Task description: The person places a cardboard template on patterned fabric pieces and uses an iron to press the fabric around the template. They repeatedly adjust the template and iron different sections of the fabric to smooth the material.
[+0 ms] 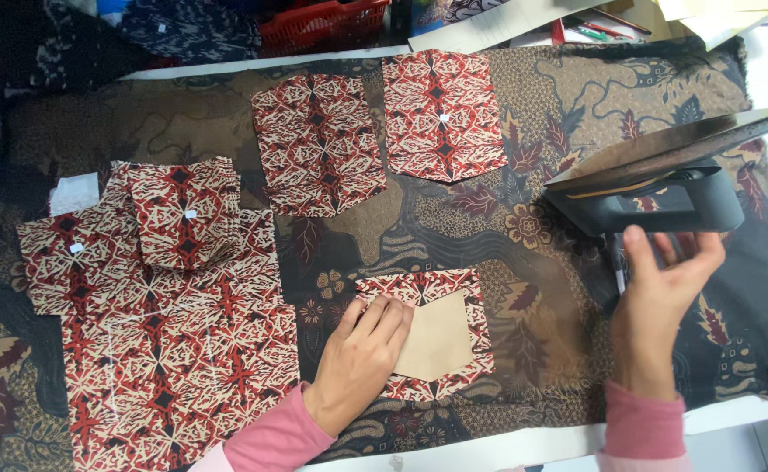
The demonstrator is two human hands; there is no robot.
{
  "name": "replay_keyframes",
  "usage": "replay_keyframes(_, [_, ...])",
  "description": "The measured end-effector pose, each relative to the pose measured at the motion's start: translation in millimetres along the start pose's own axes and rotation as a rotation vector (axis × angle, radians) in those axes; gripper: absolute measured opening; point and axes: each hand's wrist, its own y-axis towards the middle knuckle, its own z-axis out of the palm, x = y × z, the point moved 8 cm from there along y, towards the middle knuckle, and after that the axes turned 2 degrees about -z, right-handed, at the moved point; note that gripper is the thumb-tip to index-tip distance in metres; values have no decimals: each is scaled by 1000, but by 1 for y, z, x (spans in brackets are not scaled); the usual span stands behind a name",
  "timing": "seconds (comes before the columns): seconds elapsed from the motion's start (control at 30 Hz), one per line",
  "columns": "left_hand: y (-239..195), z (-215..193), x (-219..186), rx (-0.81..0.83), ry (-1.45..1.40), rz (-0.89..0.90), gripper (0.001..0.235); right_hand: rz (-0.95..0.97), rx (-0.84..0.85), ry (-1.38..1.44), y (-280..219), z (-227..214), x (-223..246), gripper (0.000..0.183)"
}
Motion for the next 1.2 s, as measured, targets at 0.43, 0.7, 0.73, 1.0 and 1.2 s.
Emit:
replay_keyframes(0.43, [-4, -12, -2, -143, -19, 3, 42, -398, 852, -1185, -44, 93, 75, 50])
replay_keyframes(0.7, [-9, -21, -7, -197, -125, -9, 12, -371, 1097, -1382, -77, 170, 73, 60])
replay_keyframes(0.73, [-9, -23, -8, -216, -129, -16, 9, -383, 1112, -1383, -81, 176, 72, 61])
replay_keyframes(1.0, [-4, -22, -3, -193, -159, 16, 5, -383, 1159, -1430, -76, 170, 60, 59])
replay_keyframes(1.2, [16, -3, 4, -120, -304, 25, 14, -262, 1067, -1445, -46, 127, 39, 60])
